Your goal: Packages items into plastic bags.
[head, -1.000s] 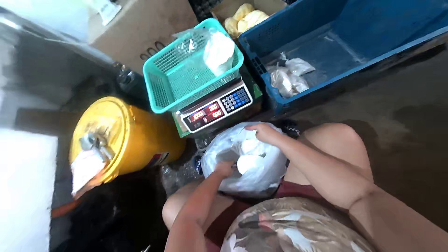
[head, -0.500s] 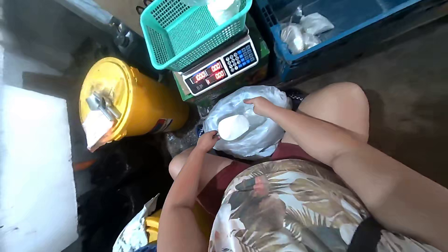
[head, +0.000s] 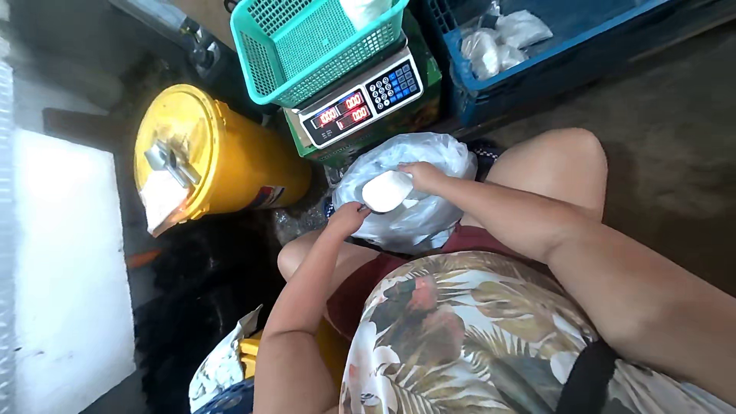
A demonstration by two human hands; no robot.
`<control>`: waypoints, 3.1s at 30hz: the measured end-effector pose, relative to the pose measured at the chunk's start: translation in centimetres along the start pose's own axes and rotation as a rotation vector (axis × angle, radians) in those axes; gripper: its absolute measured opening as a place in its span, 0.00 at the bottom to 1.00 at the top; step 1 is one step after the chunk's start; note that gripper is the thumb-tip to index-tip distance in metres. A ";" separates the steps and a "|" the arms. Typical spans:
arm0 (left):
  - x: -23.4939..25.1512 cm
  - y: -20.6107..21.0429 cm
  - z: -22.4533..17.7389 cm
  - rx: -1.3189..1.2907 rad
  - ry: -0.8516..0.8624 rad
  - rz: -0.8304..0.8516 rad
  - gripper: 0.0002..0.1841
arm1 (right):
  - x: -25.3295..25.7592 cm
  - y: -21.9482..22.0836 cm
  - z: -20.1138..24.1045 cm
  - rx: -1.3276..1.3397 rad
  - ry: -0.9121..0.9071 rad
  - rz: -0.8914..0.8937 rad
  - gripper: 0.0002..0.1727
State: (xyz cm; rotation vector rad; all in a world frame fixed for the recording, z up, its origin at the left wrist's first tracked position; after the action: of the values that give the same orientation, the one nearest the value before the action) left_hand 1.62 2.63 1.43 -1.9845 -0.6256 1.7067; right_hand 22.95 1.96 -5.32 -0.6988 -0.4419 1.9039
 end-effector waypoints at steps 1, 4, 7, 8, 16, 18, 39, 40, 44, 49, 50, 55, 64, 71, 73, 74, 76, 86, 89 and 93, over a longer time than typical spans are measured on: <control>-0.4 -0.3 -1.4 0.054 -0.027 -0.001 0.25 | 0.0 -0.2 -0.1 0.006 0.012 -0.005 0.38; -1.0 -0.8 -5.5 0.263 -0.105 0.020 0.28 | -0.3 -0.4 0.1 0.012 0.016 -0.017 0.38; -1.9 -1.1 -9.2 0.422 -0.148 0.045 0.24 | -0.4 -0.3 0.4 -0.004 -0.001 -0.009 0.38; -2.1 -1.1 -10.1 0.469 -0.149 0.034 0.22 | -0.3 -0.3 0.3 -0.002 -0.005 -0.009 0.38; -3.7 -3.3 -12.6 0.617 -0.159 -0.006 0.15 | 0.3 -0.2 -2.1 -0.005 -0.007 -0.076 0.36; -4.6 -4.8 -11.6 0.588 -0.177 -0.018 0.16 | 0.0 -0.3 -2.0 -0.003 -0.010 -0.080 0.36; 6.5 1.8 -8.4 -0.097 -0.123 -0.153 0.35 | -0.1 -0.6 -2.4 0.006 -0.007 -0.023 0.37; 6.7 1.8 -8.6 -0.085 -0.129 -0.146 0.26 | 0.0 -0.6 -2.6 -0.009 -0.017 -0.023 0.34; 6.4 -0.1 -9.0 -0.070 -0.098 -0.182 0.17 | 0.0 -1.1 -3.4 -0.069 0.032 -0.041 0.27; 4.3 -1.0 -9.2 -0.202 -0.034 -0.273 0.16 | -1.2 -3.3 -0.8 -0.054 0.070 -0.043 0.35; 4.8 -0.5 -8.9 -0.193 -0.047 -0.260 0.16 | -1.2 -2.7 -1.6 -0.057 0.077 -0.033 0.35; 5.8 -0.3 -8.6 -0.174 -0.062 -0.222 0.16 | -0.4 -1.1 -2.0 -0.089 0.089 -0.039 0.37; 6.8 -1.4 -8.8 -0.315 0.070 -0.215 0.17 | -0.6 -2.1 -1.3 -0.069 0.169 -0.025 0.34; 10.7 -0.4 -5.2 -0.770 0.347 0.150 0.26 | -2.3 -6.4 -0.6 -0.043 0.169 -0.161 0.36; 12.8 1.5 -4.1 -0.425 0.225 0.091 0.29 | -3.1 -7.4 -0.5 -0.043 0.202 -0.131 0.36; 13.2 2.7 -4.2 -0.258 0.166 0.062 0.30 | -3.4 -7.7 -0.2 -0.037 0.222 -0.106 0.36; 12.7 4.7 -5.8 0.020 0.050 0.061 0.27 | -3.6 -7.8 -0.1 -0.043 0.225 -0.092 0.36; 17.2 12.2 -4.6 0.306 -0.253 0.139 0.20 | -4.3 -10.5 1.4 0.008 0.205 -0.171 0.33; 18.6 12.6 -4.0 0.056 -0.401 0.133 0.22 | -4.4 -11.2 1.8 0.033 0.193 -0.191 0.33; 18.8 13.1 -5.0 -0.206 -0.418 0.086 0.21 | -3.6 -11.1 1.5 0.026 0.179 -0.197 0.32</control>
State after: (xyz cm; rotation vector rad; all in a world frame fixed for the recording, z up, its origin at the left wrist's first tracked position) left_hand 9.71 3.30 -20.57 -1.8139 -0.8991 2.2144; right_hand 30.89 3.33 3.30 -0.7720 -0.3586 1.6443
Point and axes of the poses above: each hand's wrist, its own x-axis towards the middle knuckle, its own y-axis out of the palm, z = x × y, the point moved 6 cm from there along x, towards the middle knuckle, and after that the axes turned 8 degrees about -y, right-handed, at the moved point
